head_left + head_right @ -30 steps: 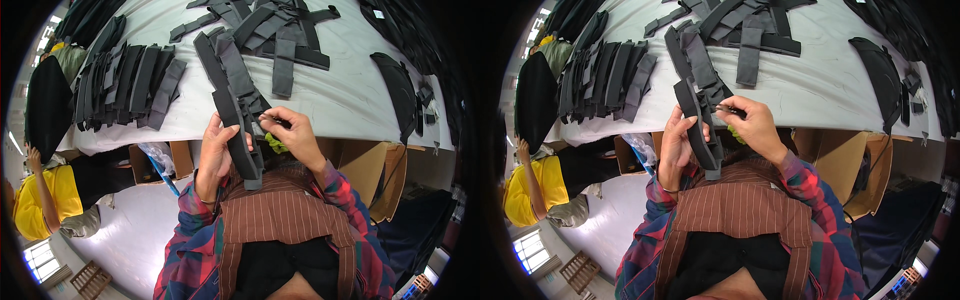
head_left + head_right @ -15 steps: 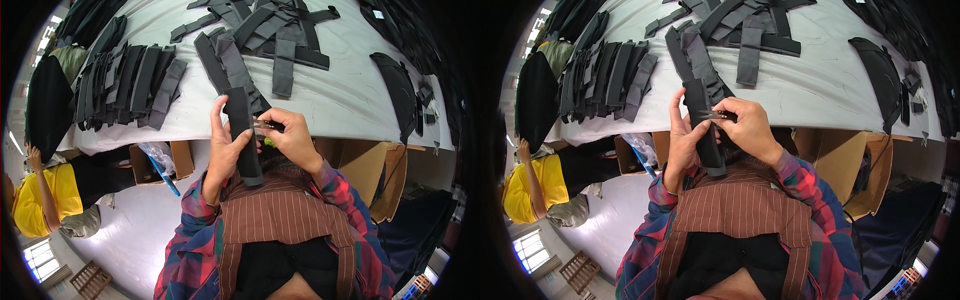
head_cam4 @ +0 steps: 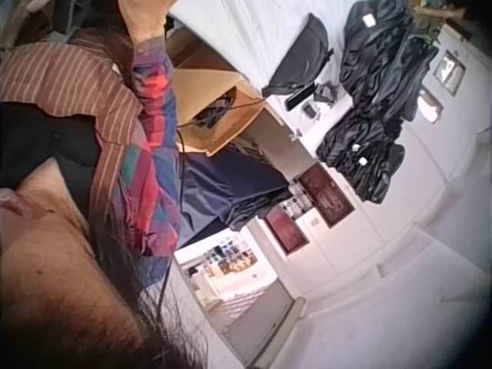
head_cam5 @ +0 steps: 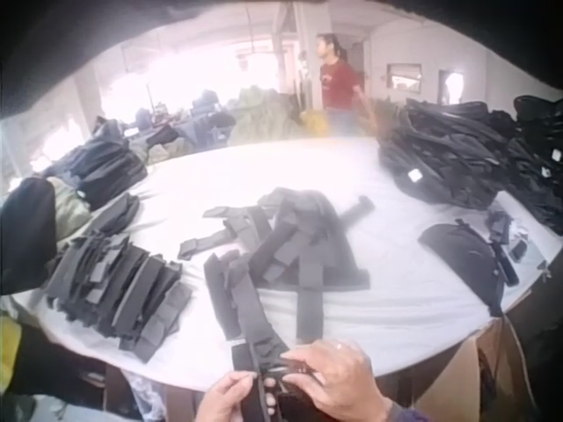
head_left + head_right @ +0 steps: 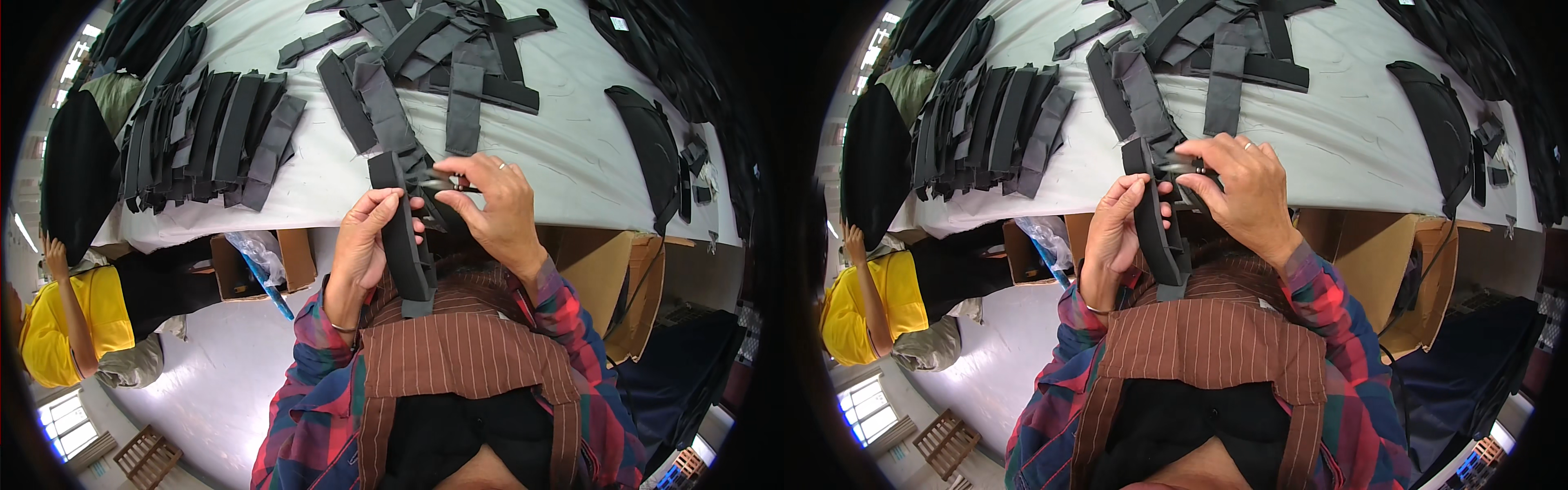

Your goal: Trimming loose threads from fabric straps using snips and sorting them into a pile.

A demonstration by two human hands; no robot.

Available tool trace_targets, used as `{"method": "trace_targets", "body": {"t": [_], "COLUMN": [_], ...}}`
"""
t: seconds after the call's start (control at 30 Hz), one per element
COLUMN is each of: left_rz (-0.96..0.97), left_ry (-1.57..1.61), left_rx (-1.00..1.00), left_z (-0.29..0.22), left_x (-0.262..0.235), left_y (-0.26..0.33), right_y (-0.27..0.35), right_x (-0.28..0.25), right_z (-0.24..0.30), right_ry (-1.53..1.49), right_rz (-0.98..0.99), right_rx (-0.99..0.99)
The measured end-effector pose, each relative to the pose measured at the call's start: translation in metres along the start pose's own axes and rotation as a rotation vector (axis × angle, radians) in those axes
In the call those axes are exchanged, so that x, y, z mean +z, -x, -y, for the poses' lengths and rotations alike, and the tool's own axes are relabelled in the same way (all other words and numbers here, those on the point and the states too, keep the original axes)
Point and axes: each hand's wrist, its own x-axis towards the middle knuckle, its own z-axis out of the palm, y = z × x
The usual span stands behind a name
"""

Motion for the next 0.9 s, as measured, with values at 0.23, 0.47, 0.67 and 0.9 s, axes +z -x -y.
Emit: {"method": "trace_targets", "body": {"t": [0.23, 0.47, 0.67, 0.9], "left_rz": [0.035, 0.036, 0.041, 0.071], "left_ry": [0.036, -0.001, -0.073, -0.081], "left_rx": [-0.005, -0.017, 0.015, 0.074], "left_z": [-0.001, 0.001, 0.002, -0.006], "left_x": [0.003, 0.0, 0.002, 0.019], "left_y": [0.001, 0.001, 0.002, 0.011], "right_y": [0.003, 0.003, 0.004, 0.008], "right_x": [0.009, 0.016, 0.016, 0.022], "right_z": [0.002, 0.001, 0.001, -0.011], "right_ry": [0.12, 0.162, 0.174, -0.424], "right_rz": [0.0, -0.018, -0.022, -0.032], "right_rx": [-0.148, -0.177, -0.162, 0.232]}}
